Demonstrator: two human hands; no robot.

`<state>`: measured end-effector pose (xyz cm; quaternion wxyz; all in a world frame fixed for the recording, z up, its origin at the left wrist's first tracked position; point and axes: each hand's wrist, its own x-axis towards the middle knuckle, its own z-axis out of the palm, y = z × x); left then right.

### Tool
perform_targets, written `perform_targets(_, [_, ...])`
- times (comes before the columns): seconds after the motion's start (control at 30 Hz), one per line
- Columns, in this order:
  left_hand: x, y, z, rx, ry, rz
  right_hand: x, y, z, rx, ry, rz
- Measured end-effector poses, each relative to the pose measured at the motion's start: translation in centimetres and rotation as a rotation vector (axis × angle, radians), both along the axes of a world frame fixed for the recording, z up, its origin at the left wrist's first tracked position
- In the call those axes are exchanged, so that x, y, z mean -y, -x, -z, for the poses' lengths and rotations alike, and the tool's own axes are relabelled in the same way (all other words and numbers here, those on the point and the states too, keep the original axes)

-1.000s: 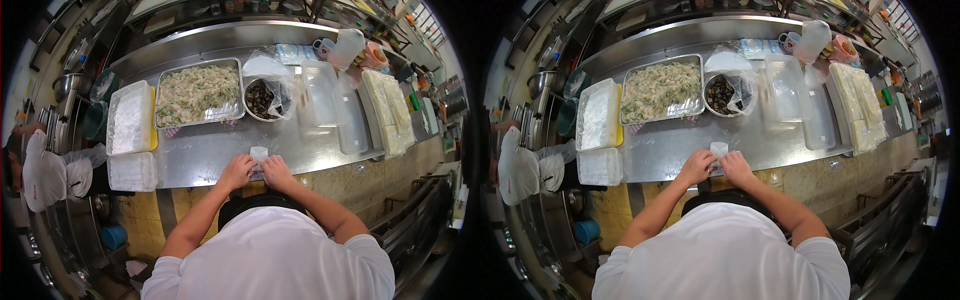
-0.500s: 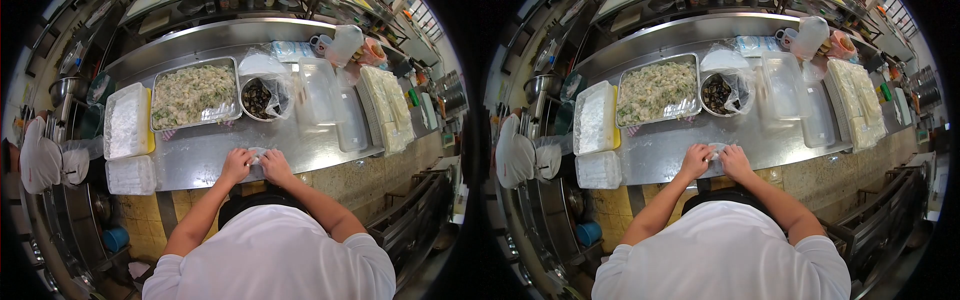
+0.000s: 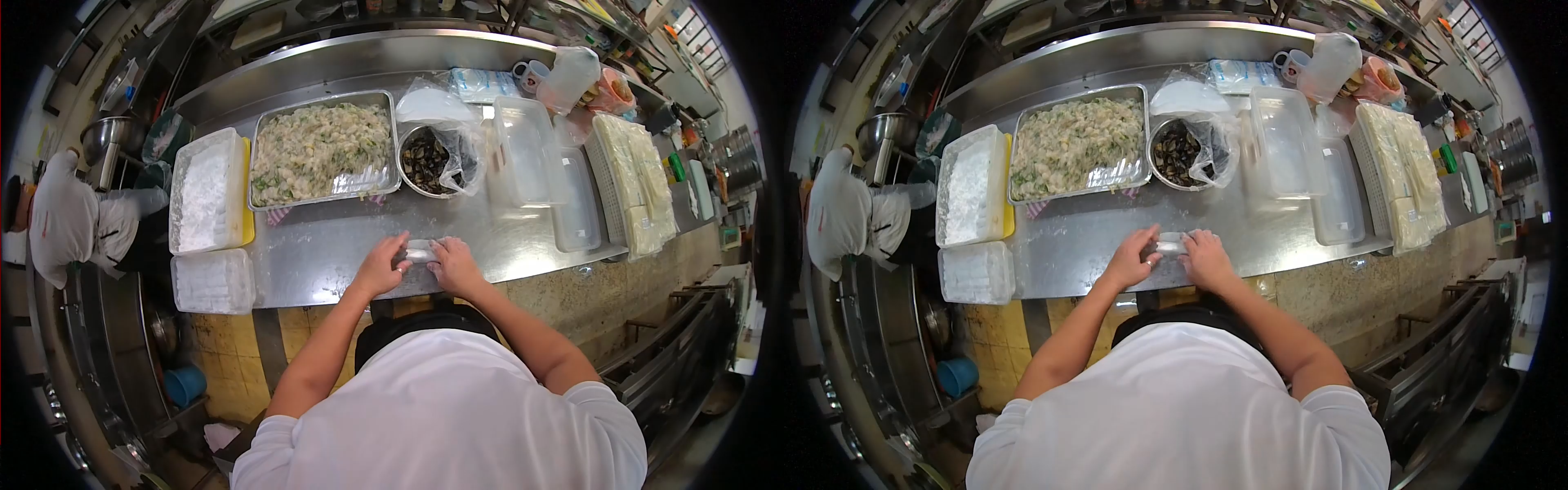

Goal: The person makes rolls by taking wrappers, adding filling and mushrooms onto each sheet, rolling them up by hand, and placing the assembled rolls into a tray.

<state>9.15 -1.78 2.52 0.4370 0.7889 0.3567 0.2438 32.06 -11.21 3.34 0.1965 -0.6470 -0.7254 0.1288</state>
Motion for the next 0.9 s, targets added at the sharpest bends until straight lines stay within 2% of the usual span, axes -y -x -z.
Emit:
perform_targets(0.07, [-0.2,0.5,-0.4,0.020,0.114,-0.093,0.0,-0.2,-1.1,-0.046,-0.026,0.000])
perform_targets(0.17, [0.1,0.7,-1.5,-0.016,-0.214,-0.004,0.0,-0.5,-1.6,-0.021,-0.015,-0.054])
perform_targets(0.27, [0.7,0.0,-0.7,-0.051,-0.347,0.117,-0.1,-0.3,-0.9,0.071,-0.013,-0.113])
perform_targets(0.5, [1.7,0.2,2.2,-0.056,-0.464,0.069,0.0,0.3,-0.3,0.041,-0.038,-0.164])
perform_targets(0.6, [1.8,0.5,2.7,-0.036,-0.478,0.060,-0.6,0.9,-1.5,-0.045,0.047,-0.044])
perform_targets(0.7, [1.8,0.4,2.7,-0.036,-0.482,0.056,-4.4,1.7,-5.5,-0.273,0.237,0.118])
perform_targets(0.8, [1.7,0.5,2.8,-0.033,-0.493,0.050,-9.6,0.5,-7.9,-0.204,0.095,0.176])
perform_targets(0.9, [1.7,0.4,2.8,-0.027,-0.492,0.044,-13.8,-1.0,-9.3,-0.174,0.107,0.201])
